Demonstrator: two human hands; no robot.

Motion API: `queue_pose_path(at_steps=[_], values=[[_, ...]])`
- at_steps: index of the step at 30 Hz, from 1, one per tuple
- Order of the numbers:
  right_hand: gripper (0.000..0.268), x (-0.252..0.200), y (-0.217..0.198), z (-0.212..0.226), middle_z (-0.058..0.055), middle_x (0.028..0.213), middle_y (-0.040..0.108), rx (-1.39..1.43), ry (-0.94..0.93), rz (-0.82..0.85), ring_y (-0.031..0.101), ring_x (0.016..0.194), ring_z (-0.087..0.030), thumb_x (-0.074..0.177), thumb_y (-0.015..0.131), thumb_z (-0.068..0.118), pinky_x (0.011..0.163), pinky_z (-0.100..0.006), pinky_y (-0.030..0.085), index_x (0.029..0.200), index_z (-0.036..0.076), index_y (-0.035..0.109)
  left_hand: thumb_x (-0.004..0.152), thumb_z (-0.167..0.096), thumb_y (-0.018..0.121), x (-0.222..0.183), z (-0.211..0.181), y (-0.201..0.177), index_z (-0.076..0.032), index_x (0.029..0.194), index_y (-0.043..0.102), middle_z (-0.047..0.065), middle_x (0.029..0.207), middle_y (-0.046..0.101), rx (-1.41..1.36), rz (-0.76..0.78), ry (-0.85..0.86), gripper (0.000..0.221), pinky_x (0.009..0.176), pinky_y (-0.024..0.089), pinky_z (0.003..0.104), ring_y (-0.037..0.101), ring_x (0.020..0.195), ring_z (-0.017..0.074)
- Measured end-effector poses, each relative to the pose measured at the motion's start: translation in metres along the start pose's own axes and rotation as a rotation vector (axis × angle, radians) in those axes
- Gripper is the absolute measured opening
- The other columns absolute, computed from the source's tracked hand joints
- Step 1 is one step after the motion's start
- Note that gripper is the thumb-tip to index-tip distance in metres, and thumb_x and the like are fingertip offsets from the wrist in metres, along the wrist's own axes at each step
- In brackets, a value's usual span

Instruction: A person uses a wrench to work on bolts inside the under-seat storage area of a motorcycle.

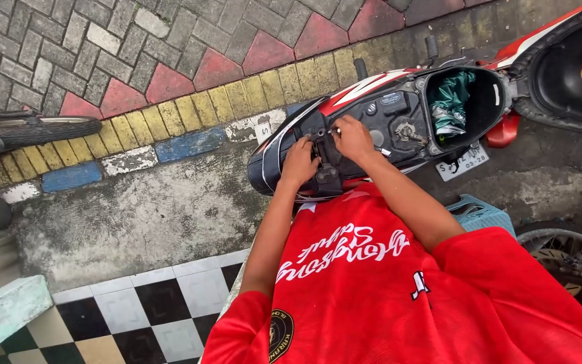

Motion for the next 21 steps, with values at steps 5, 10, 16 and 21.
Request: queue_pose_path(at_steps=[5, 10, 16, 21], values=[[0.015, 0.001, 0.002, 0.007, -0.011, 0.099, 0.067, 0.028, -0.015, -0.018, 0.073, 0.087, -0.039, 0.086, 0.076, 0.012, 0.070, -0.049, 0.062, 0.100, 0.012, 0.074, 0.100, -0.029, 0.070, 0.003, 0.007, 0.010, 0.002, 0.141, 0.059, 0.018, 0.156, 0.047, 0.019, -0.001, -0.003, 0.053, 0.123, 0.041, 0.056, 0.049, 0.145, 0.0396], [0.013, 0.004, 0.012, 0.011, -0.009, 0.099, 0.068, 0.018, -0.029, 0.008, 0.074, 0.087, -0.038, 0.086, 0.077, 0.012, 0.069, -0.048, 0.063, 0.099, 0.012, 0.074, 0.099, -0.030, 0.071, 0.000, 0.005, 0.007, 0.001, 0.140, 0.060, 0.016, 0.156, 0.047, 0.026, -0.004, -0.010, 0.052, 0.123, 0.041, 0.054, 0.049, 0.145, 0.0379], [0.013, 0.011, 0.019, 0.017, -0.011, 0.100, 0.067, -0.029, -0.027, 0.017, 0.073, 0.082, -0.040, 0.086, 0.075, 0.011, 0.067, -0.052, 0.063, 0.099, 0.012, 0.074, 0.099, -0.028, 0.071, 0.002, 0.004, 0.008, 0.002, 0.139, 0.060, 0.016, 0.155, 0.046, 0.055, 0.006, -0.007, 0.051, 0.123, 0.043, 0.054, 0.050, 0.144, 0.0386], [0.012, 0.014, 0.019, 0.022, -0.014, 0.104, 0.067, -0.024, -0.018, 0.011, 0.071, 0.082, -0.046, 0.087, 0.074, 0.010, 0.066, -0.057, 0.061, 0.099, 0.009, 0.072, 0.097, -0.029, 0.073, 0.003, 0.007, 0.009, 0.001, 0.138, 0.062, 0.015, 0.154, 0.047, 0.057, 0.006, -0.023, 0.052, 0.122, 0.044, 0.053, 0.051, 0.144, 0.0371]])
Point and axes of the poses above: each hand's wrist, its own x-axis towards the middle knuckle, its own y-axis out of the palm, z = x × y, the point moved 6 cm from there along x, towards the middle knuckle
